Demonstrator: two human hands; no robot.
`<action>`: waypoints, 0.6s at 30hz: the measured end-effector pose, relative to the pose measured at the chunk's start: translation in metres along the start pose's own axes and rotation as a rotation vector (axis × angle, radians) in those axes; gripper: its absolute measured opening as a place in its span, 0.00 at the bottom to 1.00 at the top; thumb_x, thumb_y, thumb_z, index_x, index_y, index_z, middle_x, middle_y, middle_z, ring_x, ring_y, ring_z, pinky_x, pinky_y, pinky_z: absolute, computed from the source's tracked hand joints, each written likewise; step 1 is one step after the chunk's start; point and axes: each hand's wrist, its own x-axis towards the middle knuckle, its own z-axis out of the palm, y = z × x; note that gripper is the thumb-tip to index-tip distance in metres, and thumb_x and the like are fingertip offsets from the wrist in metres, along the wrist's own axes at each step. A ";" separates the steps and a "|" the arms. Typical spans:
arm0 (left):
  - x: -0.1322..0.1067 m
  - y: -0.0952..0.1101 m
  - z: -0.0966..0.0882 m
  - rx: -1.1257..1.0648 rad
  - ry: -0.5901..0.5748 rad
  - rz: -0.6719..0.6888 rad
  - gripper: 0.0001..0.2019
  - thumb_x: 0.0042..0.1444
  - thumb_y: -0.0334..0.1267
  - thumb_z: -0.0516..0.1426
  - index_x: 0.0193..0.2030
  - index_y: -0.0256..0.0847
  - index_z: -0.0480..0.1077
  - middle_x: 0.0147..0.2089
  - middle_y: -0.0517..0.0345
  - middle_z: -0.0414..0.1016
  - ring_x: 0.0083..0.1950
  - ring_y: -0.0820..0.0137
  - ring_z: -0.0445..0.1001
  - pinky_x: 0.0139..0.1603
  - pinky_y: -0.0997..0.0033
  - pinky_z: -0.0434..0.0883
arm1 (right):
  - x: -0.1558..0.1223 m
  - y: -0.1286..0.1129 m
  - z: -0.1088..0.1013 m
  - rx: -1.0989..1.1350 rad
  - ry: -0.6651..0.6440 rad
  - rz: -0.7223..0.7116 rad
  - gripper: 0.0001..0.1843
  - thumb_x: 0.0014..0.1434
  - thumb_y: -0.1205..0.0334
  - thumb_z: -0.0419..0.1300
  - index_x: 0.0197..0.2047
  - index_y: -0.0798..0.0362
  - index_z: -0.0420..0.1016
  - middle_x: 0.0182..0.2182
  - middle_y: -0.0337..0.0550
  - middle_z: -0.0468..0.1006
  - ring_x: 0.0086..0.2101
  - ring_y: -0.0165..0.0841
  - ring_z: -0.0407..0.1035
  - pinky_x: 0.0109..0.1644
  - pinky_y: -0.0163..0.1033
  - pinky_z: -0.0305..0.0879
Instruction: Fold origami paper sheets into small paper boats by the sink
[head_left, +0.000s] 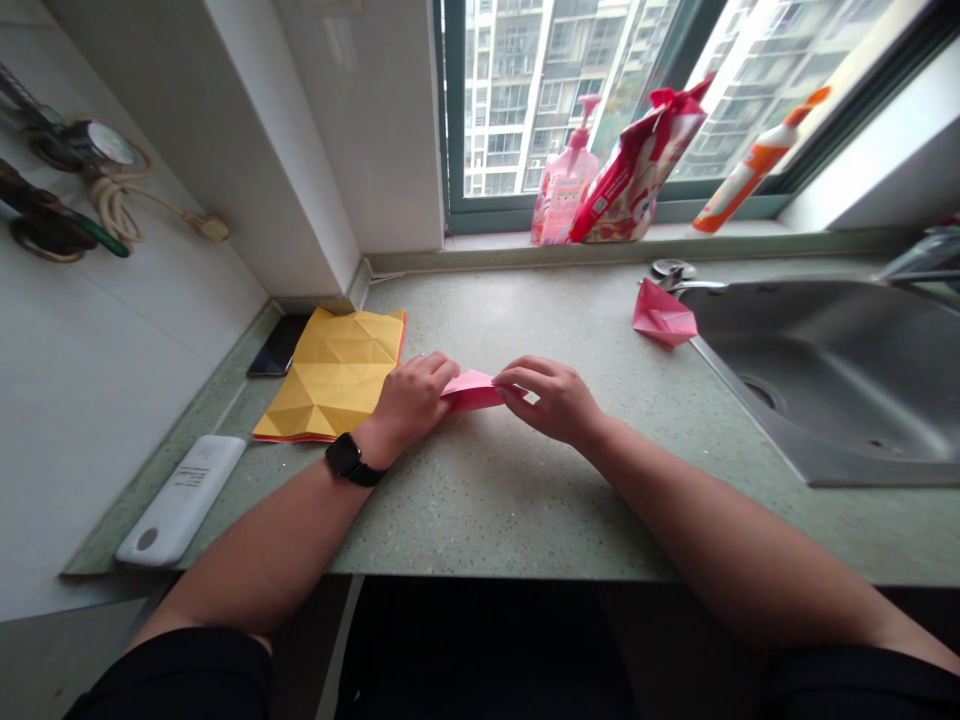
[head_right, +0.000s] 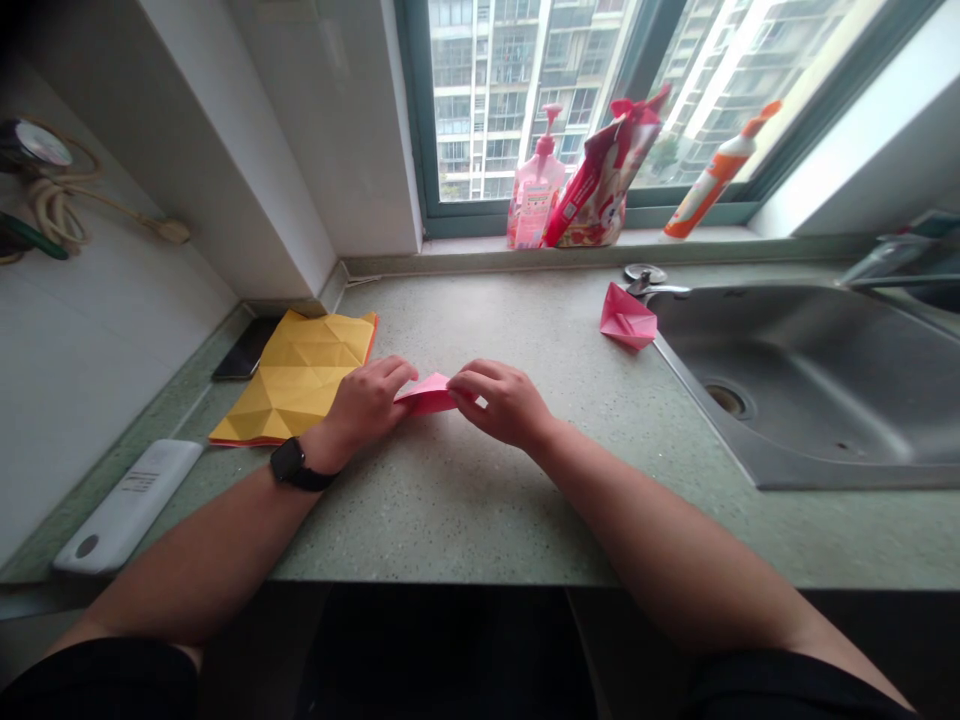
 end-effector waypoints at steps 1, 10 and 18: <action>0.000 0.001 0.000 0.003 0.000 -0.013 0.06 0.66 0.32 0.62 0.48 0.44 0.77 0.49 0.50 0.81 0.47 0.58 0.78 0.44 0.60 0.71 | 0.000 -0.001 0.000 0.024 0.007 -0.001 0.11 0.74 0.55 0.59 0.49 0.44 0.84 0.45 0.47 0.84 0.43 0.41 0.77 0.51 0.51 0.76; -0.002 -0.001 -0.004 -0.200 0.192 -0.168 0.06 0.64 0.29 0.60 0.46 0.42 0.70 0.45 0.52 0.77 0.42 0.64 0.75 0.41 0.66 0.71 | -0.004 0.006 0.007 0.281 0.040 0.057 0.49 0.63 0.35 0.71 0.78 0.43 0.58 0.61 0.57 0.75 0.56 0.50 0.76 0.63 0.59 0.77; -0.002 0.005 0.001 -0.748 0.203 -0.313 0.11 0.66 0.44 0.63 0.47 0.43 0.69 0.53 0.51 0.79 0.41 0.68 0.79 0.39 0.70 0.75 | -0.004 0.001 0.014 0.361 -0.039 0.202 0.41 0.63 0.45 0.72 0.72 0.45 0.62 0.51 0.50 0.83 0.44 0.43 0.81 0.52 0.53 0.81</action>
